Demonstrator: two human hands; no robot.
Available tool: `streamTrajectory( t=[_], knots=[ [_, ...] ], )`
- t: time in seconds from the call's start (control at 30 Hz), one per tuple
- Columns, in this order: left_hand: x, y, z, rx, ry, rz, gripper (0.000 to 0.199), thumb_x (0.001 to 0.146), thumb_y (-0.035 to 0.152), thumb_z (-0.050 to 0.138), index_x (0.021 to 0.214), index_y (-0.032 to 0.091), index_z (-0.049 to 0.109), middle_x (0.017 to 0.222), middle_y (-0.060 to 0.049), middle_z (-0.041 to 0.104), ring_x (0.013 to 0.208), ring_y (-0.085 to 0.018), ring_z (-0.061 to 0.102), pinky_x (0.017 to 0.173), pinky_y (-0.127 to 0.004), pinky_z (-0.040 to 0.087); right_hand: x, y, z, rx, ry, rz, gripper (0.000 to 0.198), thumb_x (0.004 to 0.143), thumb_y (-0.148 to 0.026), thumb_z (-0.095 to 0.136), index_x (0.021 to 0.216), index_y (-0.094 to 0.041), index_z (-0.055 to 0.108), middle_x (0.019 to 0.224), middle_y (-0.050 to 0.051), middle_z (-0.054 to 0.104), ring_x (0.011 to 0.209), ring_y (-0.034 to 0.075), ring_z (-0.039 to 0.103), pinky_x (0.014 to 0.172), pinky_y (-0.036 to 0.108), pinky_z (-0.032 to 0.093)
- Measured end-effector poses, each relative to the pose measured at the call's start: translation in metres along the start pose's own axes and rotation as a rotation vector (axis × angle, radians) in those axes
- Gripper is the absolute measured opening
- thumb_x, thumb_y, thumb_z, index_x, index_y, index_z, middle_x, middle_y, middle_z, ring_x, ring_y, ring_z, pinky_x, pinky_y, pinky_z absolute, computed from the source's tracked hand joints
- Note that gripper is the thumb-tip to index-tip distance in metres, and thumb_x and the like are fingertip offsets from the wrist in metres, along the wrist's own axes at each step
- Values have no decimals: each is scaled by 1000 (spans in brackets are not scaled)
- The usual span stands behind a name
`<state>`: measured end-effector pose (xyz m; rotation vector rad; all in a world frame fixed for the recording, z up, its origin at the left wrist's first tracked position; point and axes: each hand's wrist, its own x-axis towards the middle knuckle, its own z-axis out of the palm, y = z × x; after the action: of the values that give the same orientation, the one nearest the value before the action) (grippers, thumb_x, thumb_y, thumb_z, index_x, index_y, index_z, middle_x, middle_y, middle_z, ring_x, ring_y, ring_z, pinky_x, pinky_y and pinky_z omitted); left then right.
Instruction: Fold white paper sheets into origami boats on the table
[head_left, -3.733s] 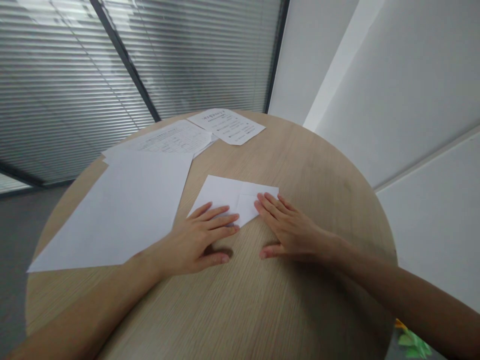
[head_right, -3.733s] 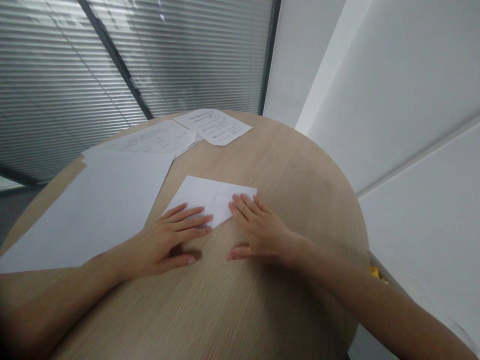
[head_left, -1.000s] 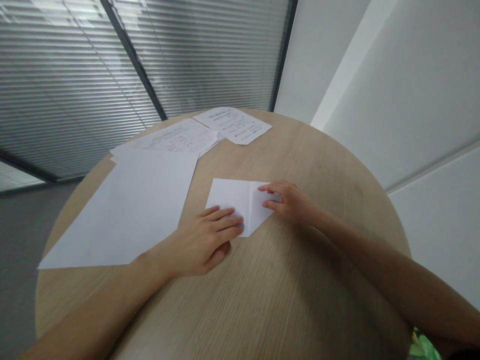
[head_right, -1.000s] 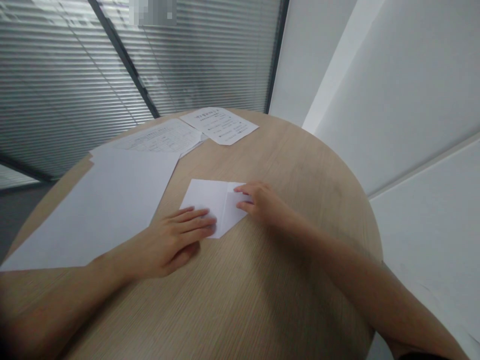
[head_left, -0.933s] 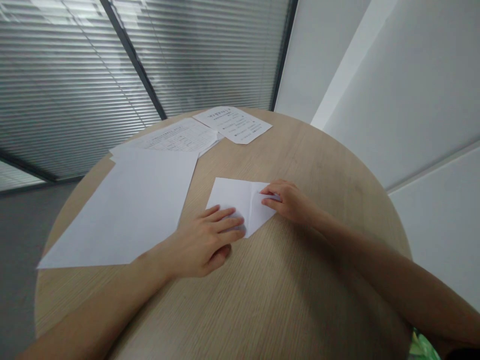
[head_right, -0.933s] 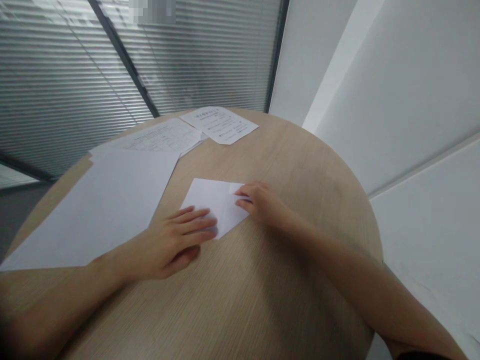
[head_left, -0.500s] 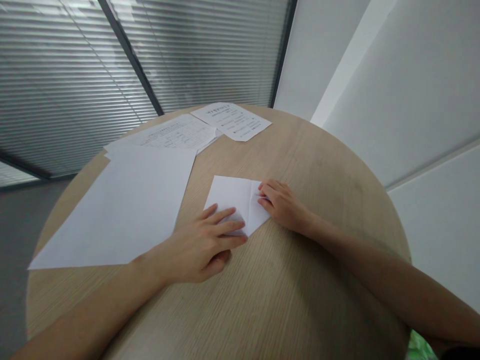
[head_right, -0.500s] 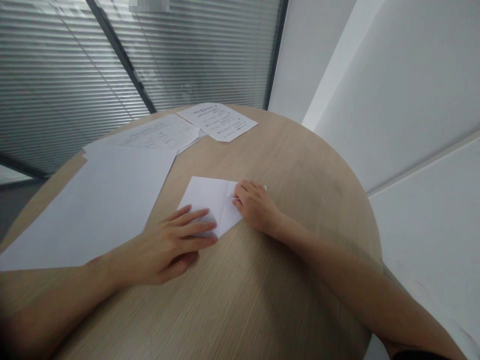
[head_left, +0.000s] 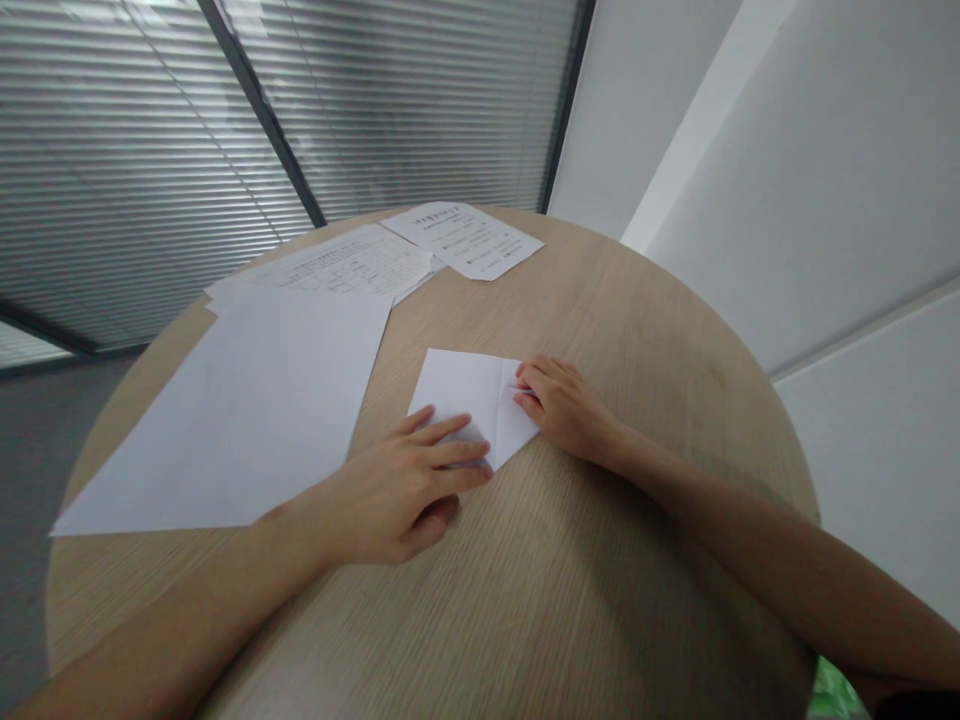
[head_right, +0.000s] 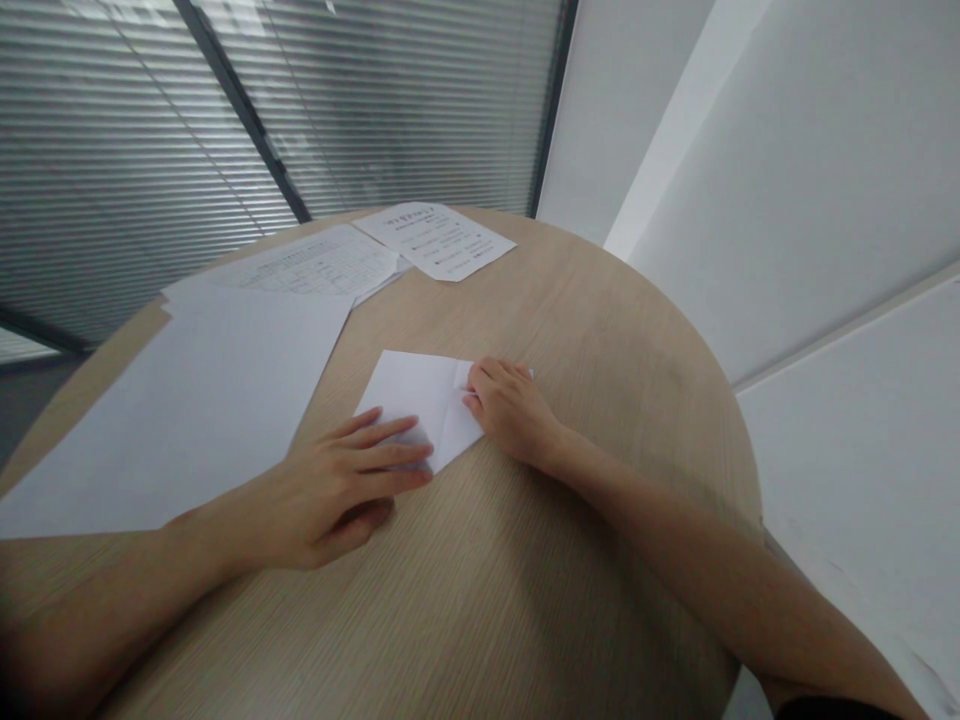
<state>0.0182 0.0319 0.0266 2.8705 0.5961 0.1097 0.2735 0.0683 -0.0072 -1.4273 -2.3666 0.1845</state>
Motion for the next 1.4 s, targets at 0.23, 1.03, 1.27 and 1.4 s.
streamTrajectory(
  t=[0.23,1.03,1.27,1.4],
  knots=[
    [0,3,1,-2,-14,-33,61,83,17,49,143,23,43,143,-6,55,141,-33,37,114,-59,28,2,-1,-1,-56,-10,-10,9,95,-19,50,93,-16,58,102,10,64,98,24,57,90,37,40],
    [3,4,2,49,-19,-35,55,84,24,53,139,26,50,136,-7,57,136,-36,40,114,-59,27,2,-7,0,-101,-18,16,10,95,-20,48,94,-17,57,106,11,63,100,25,54,89,39,37],
    [4,5,4,40,16,-33,47,87,28,54,134,26,53,137,-6,58,135,-34,41,115,-57,25,2,-4,3,-59,0,35,7,93,-20,48,91,-19,55,104,10,62,99,25,54,88,39,37],
    [6,3,7,21,-6,-16,42,90,29,53,131,23,53,155,-6,42,141,-33,35,117,-58,20,3,-5,2,-29,2,53,7,92,-20,48,90,-19,55,104,10,62,99,25,55,90,39,37]
  ],
)
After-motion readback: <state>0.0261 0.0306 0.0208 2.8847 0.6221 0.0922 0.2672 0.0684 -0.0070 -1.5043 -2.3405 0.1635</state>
